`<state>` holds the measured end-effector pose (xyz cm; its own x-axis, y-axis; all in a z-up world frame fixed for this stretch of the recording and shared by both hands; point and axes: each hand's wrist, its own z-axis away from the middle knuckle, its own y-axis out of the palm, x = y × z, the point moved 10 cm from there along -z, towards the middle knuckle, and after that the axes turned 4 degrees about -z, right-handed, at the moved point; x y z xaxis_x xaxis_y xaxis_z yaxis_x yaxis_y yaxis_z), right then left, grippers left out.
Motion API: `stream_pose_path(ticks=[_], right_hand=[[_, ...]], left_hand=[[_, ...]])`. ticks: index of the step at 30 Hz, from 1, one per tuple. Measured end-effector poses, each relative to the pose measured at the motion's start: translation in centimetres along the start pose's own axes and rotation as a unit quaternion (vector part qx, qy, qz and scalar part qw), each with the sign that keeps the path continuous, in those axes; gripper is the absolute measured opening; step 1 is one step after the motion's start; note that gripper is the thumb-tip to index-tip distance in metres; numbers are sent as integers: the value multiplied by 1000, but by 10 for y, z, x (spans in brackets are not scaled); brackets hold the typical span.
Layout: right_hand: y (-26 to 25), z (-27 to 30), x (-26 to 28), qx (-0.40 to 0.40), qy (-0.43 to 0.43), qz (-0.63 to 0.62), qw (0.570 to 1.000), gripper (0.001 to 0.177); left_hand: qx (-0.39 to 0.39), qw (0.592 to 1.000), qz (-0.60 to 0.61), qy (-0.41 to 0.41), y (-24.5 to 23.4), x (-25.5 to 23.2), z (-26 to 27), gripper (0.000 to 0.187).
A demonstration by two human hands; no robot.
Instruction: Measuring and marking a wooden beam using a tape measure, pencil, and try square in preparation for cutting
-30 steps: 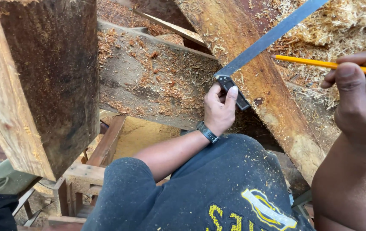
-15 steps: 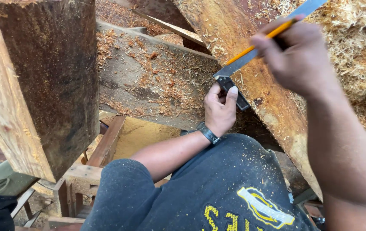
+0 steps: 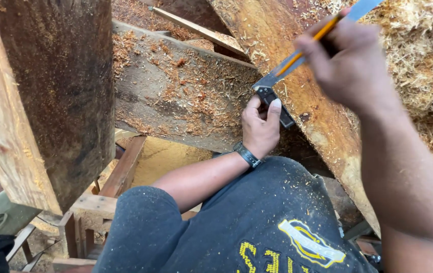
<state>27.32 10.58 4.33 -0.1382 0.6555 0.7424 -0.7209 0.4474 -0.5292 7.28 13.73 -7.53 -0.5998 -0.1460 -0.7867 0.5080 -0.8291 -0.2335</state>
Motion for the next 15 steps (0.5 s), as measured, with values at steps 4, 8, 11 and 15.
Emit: stream_pose_path(ticks=[4, 8, 11, 15], right_hand=[[-57, 12, -38, -77, -69, 158, 982, 33], [-32, 9, 2, -44, -66, -65, 995, 14], [2, 1, 12, -6, -65, -49, 997, 14], [-1, 0, -13, 2, 16, -27, 999, 8]], left_hand=[[2, 1000, 8, 7, 2, 0, 0, 31], [-7, 1000, -13, -1, 1, 0, 1, 34], [-6, 1000, -5, -11, 2, 0, 0, 33], [-12, 1000, -15, 7, 0, -1, 1, 35]])
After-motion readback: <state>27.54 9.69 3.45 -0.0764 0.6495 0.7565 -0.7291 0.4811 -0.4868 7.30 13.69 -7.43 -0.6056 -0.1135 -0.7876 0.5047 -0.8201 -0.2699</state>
